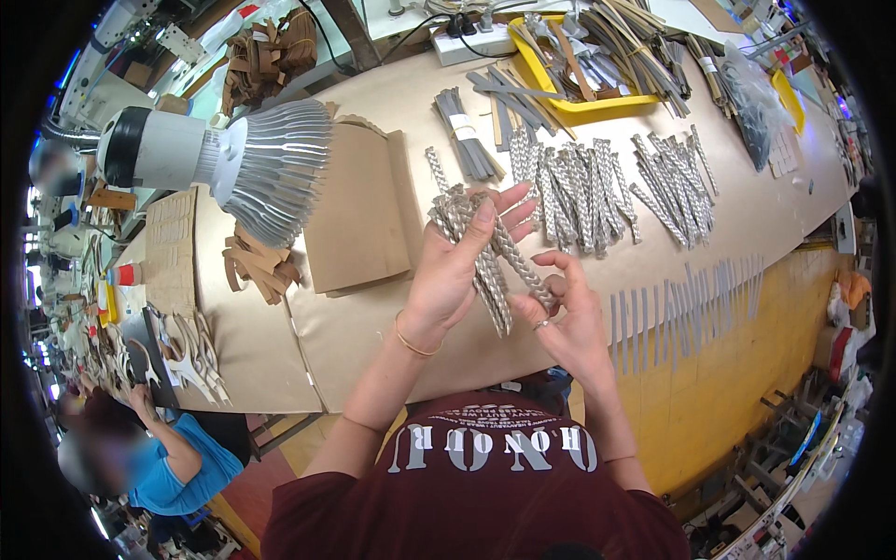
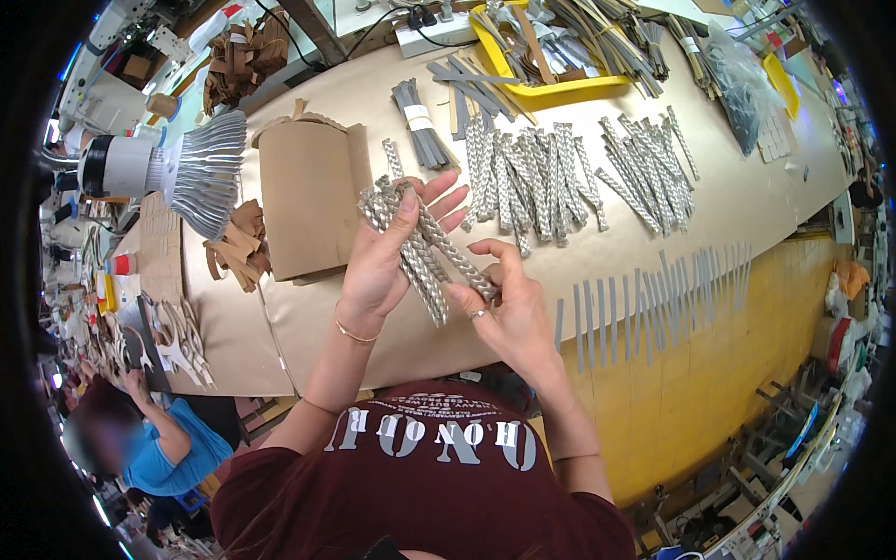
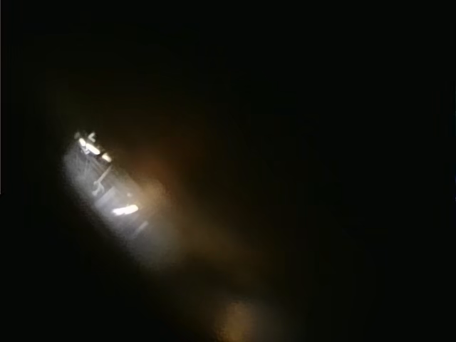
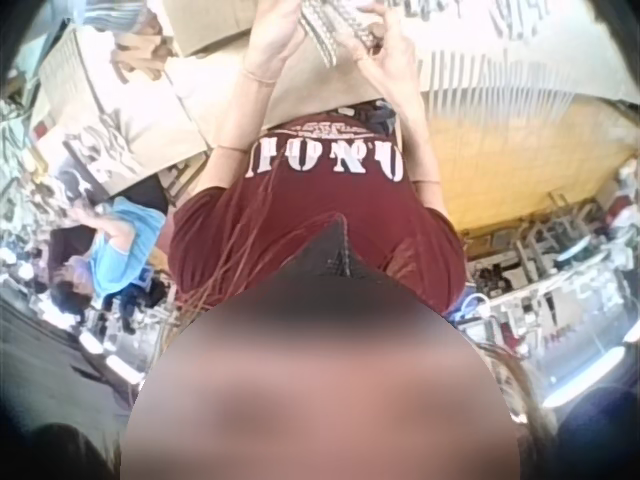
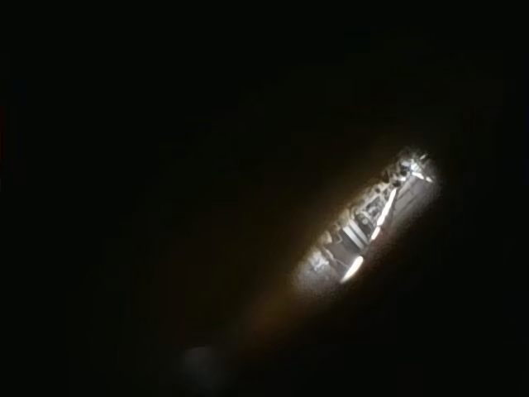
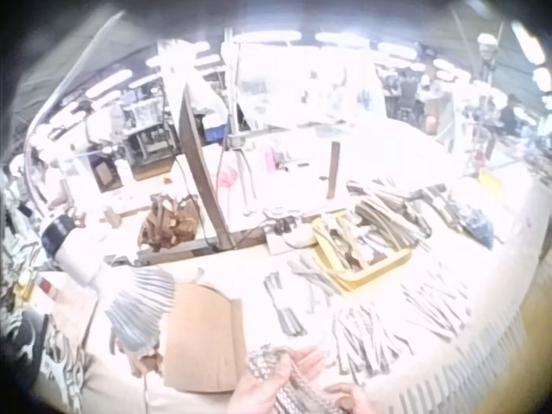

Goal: The person sorts and aligns multiple silver braided cords on a workbench. They pick up individual cords, straighten them, and place them in neat rows alongside other cords and cardboard pieces.

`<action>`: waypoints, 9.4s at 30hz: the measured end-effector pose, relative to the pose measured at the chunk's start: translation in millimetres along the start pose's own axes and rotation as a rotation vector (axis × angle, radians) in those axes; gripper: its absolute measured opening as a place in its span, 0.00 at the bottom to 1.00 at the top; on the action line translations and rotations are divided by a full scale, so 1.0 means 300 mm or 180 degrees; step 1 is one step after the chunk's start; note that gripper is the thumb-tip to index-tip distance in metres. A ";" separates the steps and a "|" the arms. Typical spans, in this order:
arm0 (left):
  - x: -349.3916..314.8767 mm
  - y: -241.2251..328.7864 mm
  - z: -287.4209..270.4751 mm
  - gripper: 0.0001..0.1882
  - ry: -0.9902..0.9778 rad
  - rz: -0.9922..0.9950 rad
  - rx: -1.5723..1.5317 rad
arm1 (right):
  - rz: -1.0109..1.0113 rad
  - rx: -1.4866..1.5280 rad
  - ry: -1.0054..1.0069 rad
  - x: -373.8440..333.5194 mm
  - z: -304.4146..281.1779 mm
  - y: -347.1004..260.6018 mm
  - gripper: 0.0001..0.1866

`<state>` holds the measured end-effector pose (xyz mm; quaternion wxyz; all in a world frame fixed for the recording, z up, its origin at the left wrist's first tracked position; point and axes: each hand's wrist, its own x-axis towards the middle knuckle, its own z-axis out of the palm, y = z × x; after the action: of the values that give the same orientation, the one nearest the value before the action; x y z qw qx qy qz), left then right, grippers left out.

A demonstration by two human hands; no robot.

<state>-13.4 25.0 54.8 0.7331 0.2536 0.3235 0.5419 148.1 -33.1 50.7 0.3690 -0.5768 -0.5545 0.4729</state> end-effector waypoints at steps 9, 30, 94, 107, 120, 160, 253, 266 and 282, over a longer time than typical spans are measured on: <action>-0.001 0.013 -0.020 0.17 0.0047 0.0064 0.0638 | 0.0032 -0.0497 -0.0183 0.001 -0.059 -0.047 0.11; 0.003 0.014 -0.022 0.14 -0.0281 -0.0026 0.0578 | -0.0412 0.0881 -0.0873 0.024 -0.035 0.019 0.23; -0.035 -0.240 0.012 0.12 -0.0113 0.1203 0.3512 | 0.0692 -0.3982 0.1588 0.283 -0.826 0.305 0.08; 0.019 -0.193 0.005 0.33 -0.1163 -0.0413 0.1151 | 0.0923 0.1610 -0.0595 -0.016 -0.170 0.123 0.11; -0.009 -0.129 -0.008 0.15 -0.0207 0.0103 0.0107 | 0.1633 0.4270 0.0478 -0.080 0.062 0.116 0.30; 0.141 -0.083 -0.003 0.12 -0.0189 -0.0585 -0.1115 | -0.0339 -0.0273 -0.0408 0.047 -0.018 0.012 0.22; 0.013 -0.111 0.050 0.17 -0.0049 -0.0014 0.0060 | 0.0023 0.1464 0.0003 -0.010 0.066 0.101 0.21; 0.031 -0.117 -0.030 0.20 -0.0127 -0.0255 0.0580 | 0.0523 0.0902 -0.1106 -0.013 0.013 0.109 0.15; -0.008 0.094 -0.077 0.21 0.0131 0.0554 -0.1117 | -0.0075 0.0395 -0.1438 0.101 0.173 0.006 0.17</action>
<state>-48.9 31.2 60.2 0.7097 0.1378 0.2158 0.6563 97.3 -8.3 30.2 0.2757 -0.4261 -0.5996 0.6188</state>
